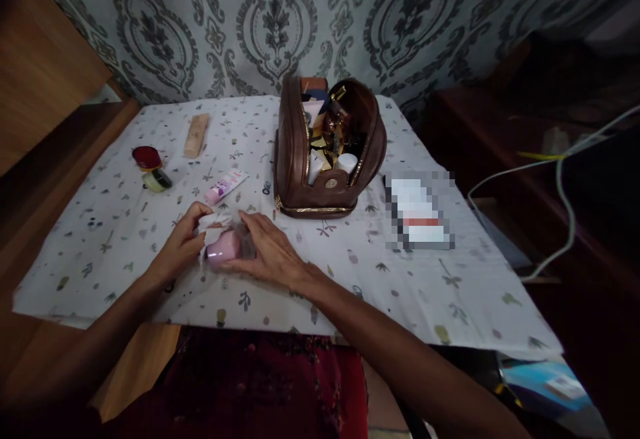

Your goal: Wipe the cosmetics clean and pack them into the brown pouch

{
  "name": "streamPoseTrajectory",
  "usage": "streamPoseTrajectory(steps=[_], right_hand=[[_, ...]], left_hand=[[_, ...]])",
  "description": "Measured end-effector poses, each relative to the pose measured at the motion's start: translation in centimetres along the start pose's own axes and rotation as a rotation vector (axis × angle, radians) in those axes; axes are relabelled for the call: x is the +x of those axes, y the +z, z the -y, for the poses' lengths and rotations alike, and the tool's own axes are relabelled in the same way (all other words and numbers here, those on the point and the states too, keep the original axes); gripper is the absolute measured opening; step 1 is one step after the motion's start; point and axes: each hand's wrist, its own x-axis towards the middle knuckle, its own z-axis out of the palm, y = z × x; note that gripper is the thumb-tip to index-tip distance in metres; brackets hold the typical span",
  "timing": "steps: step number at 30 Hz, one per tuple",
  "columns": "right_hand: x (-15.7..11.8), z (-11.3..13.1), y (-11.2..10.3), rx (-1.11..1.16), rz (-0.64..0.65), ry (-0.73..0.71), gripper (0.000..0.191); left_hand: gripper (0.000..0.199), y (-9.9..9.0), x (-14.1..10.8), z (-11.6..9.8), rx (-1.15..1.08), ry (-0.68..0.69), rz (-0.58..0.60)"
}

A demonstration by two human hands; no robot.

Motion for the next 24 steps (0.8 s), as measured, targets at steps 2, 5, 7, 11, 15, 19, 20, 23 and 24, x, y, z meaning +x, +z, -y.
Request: streamPoseTrajectory(steps=[2,5,7,11,15,19,20,23,24], right_hand=[[0.1,0.1,-0.1,-0.022,0.027,0.008,0.069],[0.3,0.3,-0.2,-0.006,0.074,-0.027,0.051],[0.3,0.5,-0.3,0.041,0.093,-0.049,0.051],[0.0,0.6,0.1,0.09,0.098,-0.07,0.052],[-0.1,0.4,0.4,0.032,0.017,-0.063,0.036],[-0.1,0.2,0.3,0.057,0.006,-0.077,0.037],[0.0,0.2,0.2,0.068,0.01,-0.052,0.036],[0.1,0.6,-0.3,0.11,0.039,0.038,0.037],[0.2,0.7,-0.5,0.126,0.046,0.054,0.038]], left_hand=[[0.011,-0.1,-0.5,-0.1,0.016,-0.005,-0.027],[0.011,-0.1,-1.5,-0.4,0.063,-0.015,-0.049],[0.014,-0.1,-2.2,-0.9,0.093,-0.044,-0.039],[0.018,0.0,-3.1,-2.4,0.167,-0.059,-0.01],[0.02,1.0,-3.5,-3.0,0.295,0.083,0.05],[0.014,2.3,-3.2,-2.2,0.371,0.205,0.035],[0.013,2.4,-3.1,-2.1,0.371,0.207,0.025],[0.011,2.4,-2.7,-2.0,0.326,0.153,0.01],[0.013,2.3,-2.5,-2.2,0.299,0.121,0.01]])
